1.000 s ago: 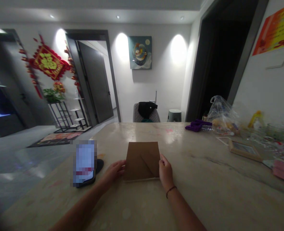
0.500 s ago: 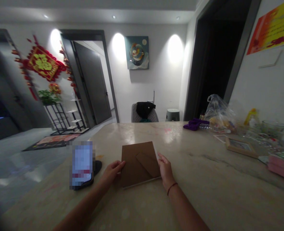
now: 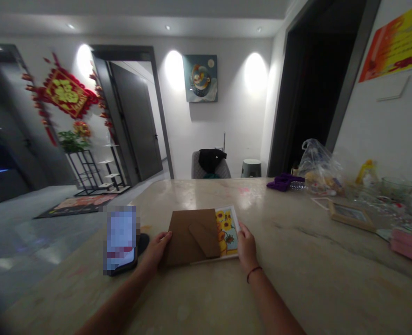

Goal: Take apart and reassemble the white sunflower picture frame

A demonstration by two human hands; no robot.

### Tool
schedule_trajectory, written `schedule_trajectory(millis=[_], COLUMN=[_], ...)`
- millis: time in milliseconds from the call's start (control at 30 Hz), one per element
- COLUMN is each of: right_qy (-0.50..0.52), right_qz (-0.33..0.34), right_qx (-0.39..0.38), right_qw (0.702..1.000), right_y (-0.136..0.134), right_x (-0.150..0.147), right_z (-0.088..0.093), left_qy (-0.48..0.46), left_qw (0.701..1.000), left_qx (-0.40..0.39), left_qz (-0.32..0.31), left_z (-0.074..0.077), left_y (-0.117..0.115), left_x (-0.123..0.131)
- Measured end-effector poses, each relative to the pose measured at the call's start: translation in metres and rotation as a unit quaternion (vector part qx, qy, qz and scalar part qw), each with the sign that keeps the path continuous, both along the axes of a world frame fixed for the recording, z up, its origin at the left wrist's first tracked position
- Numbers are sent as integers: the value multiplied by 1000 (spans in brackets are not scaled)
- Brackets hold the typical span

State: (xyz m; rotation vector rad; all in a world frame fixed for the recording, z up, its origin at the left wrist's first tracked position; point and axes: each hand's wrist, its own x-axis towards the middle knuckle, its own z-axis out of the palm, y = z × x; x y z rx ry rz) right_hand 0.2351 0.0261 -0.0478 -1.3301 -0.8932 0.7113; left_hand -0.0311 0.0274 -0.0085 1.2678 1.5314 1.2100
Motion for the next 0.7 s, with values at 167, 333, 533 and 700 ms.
schedule_trajectory(millis=[167,333,533,700], right_qy=[-97,-116,-103,-202], right_qz=[-36,-56,-70,-61], right_qx=[-8,-30,-33,-101], right_qw=[995,991,992,972], right_y=[-3,-2,2,-3], right_x=[2,18,39,36], right_z=[2,3,-1,5], left_qy=[27,26,-6,-46], left_qw=[999,999,999,997], left_qx=[12,12,21,4], left_qz=[21,23,34,63], left_z=[-4,2,0,-4], left_y=[3,0,4,9], left_x=[-4,-4,-11,-15])
